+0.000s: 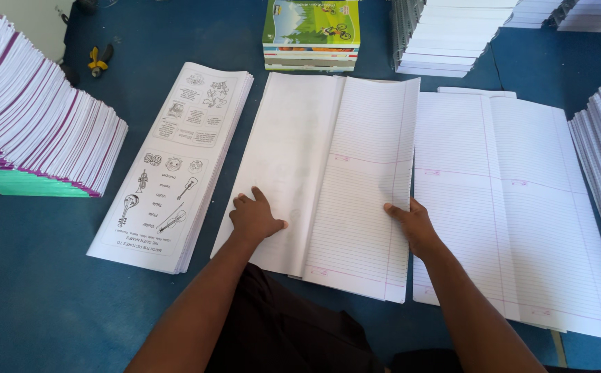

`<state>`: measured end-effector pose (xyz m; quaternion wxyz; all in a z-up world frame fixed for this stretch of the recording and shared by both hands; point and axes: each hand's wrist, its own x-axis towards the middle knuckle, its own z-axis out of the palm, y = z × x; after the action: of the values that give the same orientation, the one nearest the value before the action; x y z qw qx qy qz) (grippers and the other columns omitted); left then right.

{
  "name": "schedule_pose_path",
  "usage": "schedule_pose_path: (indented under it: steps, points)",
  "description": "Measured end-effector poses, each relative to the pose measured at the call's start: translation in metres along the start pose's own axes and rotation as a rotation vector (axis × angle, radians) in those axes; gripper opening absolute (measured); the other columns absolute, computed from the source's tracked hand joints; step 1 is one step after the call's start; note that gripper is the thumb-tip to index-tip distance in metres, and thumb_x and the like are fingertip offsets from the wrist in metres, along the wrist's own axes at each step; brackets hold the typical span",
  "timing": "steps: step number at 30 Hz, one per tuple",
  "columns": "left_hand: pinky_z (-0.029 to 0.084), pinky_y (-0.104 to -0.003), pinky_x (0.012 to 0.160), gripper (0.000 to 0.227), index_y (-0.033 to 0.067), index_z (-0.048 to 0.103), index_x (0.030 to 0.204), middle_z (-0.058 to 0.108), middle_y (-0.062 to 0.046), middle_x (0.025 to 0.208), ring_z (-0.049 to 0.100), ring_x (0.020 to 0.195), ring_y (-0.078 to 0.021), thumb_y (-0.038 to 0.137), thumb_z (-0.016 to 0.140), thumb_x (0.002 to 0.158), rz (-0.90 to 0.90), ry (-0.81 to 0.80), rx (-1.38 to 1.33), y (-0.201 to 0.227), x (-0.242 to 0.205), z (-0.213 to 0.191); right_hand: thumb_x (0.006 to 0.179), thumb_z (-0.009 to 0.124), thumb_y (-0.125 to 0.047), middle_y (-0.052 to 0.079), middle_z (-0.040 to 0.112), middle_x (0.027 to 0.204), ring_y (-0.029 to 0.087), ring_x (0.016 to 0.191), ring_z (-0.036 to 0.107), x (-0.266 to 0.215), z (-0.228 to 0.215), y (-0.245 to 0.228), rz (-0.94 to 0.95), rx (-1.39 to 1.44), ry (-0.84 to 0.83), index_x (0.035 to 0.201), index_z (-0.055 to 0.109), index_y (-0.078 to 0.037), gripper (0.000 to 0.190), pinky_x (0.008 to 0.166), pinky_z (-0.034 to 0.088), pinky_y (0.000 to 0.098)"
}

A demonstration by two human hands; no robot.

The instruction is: The person inserts printed sheets into notebook covers and stacks them. They repeatedly pick up a printed sheet, place it inside a lined notebook cover, and set the assembled unit aside. The process is repeated multiple times with consistent hand motions.

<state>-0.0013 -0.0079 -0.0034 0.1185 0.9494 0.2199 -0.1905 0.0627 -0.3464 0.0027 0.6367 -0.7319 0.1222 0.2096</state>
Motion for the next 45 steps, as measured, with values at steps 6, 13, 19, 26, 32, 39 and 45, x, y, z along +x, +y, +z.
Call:
schedule_pose_path:
  steps: [6,13,19,26,32,39,45]
  points:
    - [0.049,-0.055,0.102,0.093,-0.0024,0.051,0.14,0.043,-0.028,0.146,0.041,0.14,-0.0414,0.058,0.081,0.076,-0.057,0.013,-0.122,-0.001,-0.005,-0.008,0.093,0.065,-0.02,0.027,0.069,0.116,0.032,0.098,0.072,0.0,0.0,0.0,0.006,-0.012,0.001,0.136,0.051,0.003,0.051,0.084,0.061,0.0412]
    - [0.051,-0.056,0.096,0.081,-0.0015,0.052,0.138,0.047,-0.025,0.14,0.046,0.13,-0.0405,0.037,0.089,0.076,-0.334,0.221,-0.342,-0.019,-0.007,-0.028,0.094,0.064,-0.021,0.027,0.068,0.117,0.033,0.099,0.071,-0.002,0.001,-0.002,0.016,-0.049,0.02,0.138,0.05,0.002,0.052,0.084,0.061,0.0428]
    - [0.048,-0.055,0.099,0.089,-0.0029,0.048,0.139,0.048,-0.025,0.14,0.046,0.131,-0.0405,0.034,0.093,0.072,-0.412,0.183,-0.358,-0.038,0.002,-0.022,0.093,0.064,-0.021,0.027,0.068,0.117,0.033,0.099,0.071,-0.001,0.001,-0.001,-0.001,-0.023,-0.003,0.139,0.049,0.002,0.054,0.083,0.062,0.0427]
    - [0.054,-0.049,0.092,0.038,0.0102,0.07,0.113,0.072,-0.01,0.114,0.068,0.109,-0.031,0.016,0.081,0.077,-0.405,0.303,-0.562,-0.06,0.021,-0.008,0.093,0.065,-0.021,0.027,0.068,0.117,0.033,0.099,0.071,0.0,0.0,0.0,-0.017,-0.011,-0.021,0.138,0.05,0.003,0.053,0.083,0.062,0.0424]
    - [0.059,-0.037,0.083,0.031,0.0049,0.076,0.095,0.077,-0.014,0.096,0.075,0.09,-0.0283,0.016,0.091,0.07,-0.293,0.381,-0.552,-0.058,0.011,-0.014,0.093,0.065,-0.022,0.028,0.068,0.116,0.033,0.099,0.071,0.0,0.0,0.001,-0.008,-0.022,-0.017,0.137,0.05,0.003,0.053,0.084,0.061,0.0424]
    - [0.06,-0.037,0.082,0.029,0.0015,0.075,0.095,0.076,-0.016,0.097,0.075,0.093,-0.0304,0.012,0.09,0.073,-0.233,0.417,-0.559,-0.048,-0.006,-0.025,0.092,0.066,-0.021,0.028,0.067,0.118,0.033,0.101,0.071,0.001,-0.001,0.002,-0.021,-0.015,-0.023,0.138,0.048,0.004,0.055,0.085,0.061,0.0419]
    - [0.059,-0.038,0.085,0.028,0.0015,0.073,0.1,0.075,-0.016,0.101,0.073,0.097,-0.0315,0.011,0.086,0.078,-0.197,0.466,-0.538,-0.046,-0.013,-0.029,0.093,0.065,-0.021,0.028,0.067,0.118,0.033,0.101,0.071,-0.001,0.0,-0.001,-0.001,-0.03,-0.013,0.14,0.048,0.003,0.055,0.085,0.061,0.0424]
